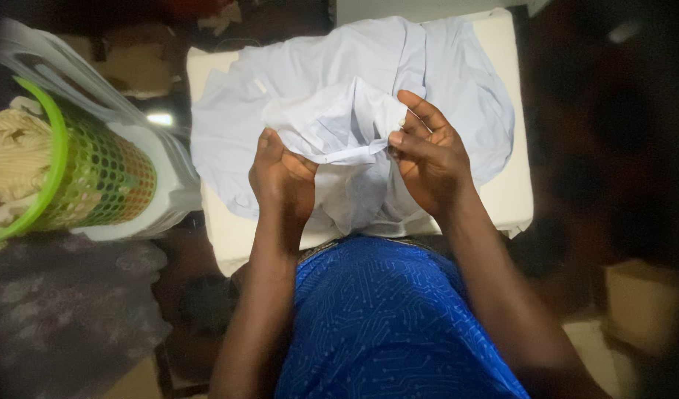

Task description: The person unfolds a white shirt on a table and begins to fold it back up, handling the sleeves and collar by hand.

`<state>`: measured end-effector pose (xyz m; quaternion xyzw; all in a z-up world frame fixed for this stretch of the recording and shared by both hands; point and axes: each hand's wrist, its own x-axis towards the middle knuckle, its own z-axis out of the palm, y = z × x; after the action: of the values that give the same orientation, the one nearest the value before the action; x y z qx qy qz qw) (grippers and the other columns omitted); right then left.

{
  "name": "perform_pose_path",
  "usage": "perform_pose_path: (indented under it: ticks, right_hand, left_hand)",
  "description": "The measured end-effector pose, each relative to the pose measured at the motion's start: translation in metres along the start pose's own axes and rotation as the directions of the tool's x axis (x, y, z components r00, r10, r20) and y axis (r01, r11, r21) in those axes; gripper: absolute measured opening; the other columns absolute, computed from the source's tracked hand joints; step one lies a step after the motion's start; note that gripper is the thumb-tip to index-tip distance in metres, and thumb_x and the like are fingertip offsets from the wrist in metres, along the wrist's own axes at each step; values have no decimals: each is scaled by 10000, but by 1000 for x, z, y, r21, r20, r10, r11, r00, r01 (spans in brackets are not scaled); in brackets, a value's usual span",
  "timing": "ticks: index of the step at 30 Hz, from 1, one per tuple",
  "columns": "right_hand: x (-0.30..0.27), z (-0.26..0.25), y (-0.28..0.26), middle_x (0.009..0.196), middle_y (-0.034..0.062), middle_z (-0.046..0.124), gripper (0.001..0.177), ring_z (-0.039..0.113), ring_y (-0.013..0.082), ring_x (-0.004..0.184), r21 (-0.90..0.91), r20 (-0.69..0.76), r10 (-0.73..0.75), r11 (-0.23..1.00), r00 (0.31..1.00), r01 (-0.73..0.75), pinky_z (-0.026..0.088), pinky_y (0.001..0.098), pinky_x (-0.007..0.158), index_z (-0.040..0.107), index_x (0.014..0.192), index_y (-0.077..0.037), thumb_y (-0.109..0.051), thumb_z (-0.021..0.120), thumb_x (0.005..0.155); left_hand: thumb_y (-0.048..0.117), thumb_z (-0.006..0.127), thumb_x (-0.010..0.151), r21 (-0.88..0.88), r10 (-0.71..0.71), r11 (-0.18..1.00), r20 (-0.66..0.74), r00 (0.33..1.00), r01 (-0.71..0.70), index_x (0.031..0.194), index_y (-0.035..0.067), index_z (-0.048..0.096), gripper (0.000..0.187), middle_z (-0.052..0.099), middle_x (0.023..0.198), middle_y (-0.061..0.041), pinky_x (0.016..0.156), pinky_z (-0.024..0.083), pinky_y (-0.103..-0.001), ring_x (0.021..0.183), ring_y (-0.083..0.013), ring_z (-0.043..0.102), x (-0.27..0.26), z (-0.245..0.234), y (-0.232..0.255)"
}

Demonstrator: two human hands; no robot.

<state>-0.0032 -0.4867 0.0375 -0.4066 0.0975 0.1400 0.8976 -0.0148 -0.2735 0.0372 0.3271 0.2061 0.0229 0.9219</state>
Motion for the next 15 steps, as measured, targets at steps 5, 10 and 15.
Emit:
perform_pose_path:
  ticks: [5, 10, 15]
  right_hand:
    - [-2, -4, -3, 1314, 120, 558, 812, 498, 48, 733, -75, 67, -59, 995, 996, 64, 511, 235, 766, 392, 1592, 24, 82, 712, 849]
    - [-4, -5, -5, 1574, 206, 436, 913, 468, 17, 644, -104, 168, -55, 992, 984, 74, 479, 200, 700, 301, 1622, 10, 92, 707, 808]
    - [-6, -6, -8, 1642, 292, 295, 1027, 492, -2, 647, -145, 234, -7, 989, 972, 42, 497, 192, 747, 202, 1657, -4, 108, 721, 778]
  left_hand:
    - [215, 351, 1071, -28, -3, 1000, -44, 999, 2, 1391, -57, 380, 421, 525, 1415, -250, 1106, 499, -517, 1283, -368, 584, 8, -7, -5]
    - [193, 360, 1080, -45, -31, 999, -48, 998, 29, 1401, -47, 393, 402, 530, 1428, -220, 1116, 493, -495, 1302, -349, 576, 10, -10, -4]
    - [191, 331, 1076, 10, -37, 999, 56, 998, 36, 1464, -47, 371, 456, 526, 1470, -223, 1121, 483, -472, 1327, -333, 573, 7, -9, -3]
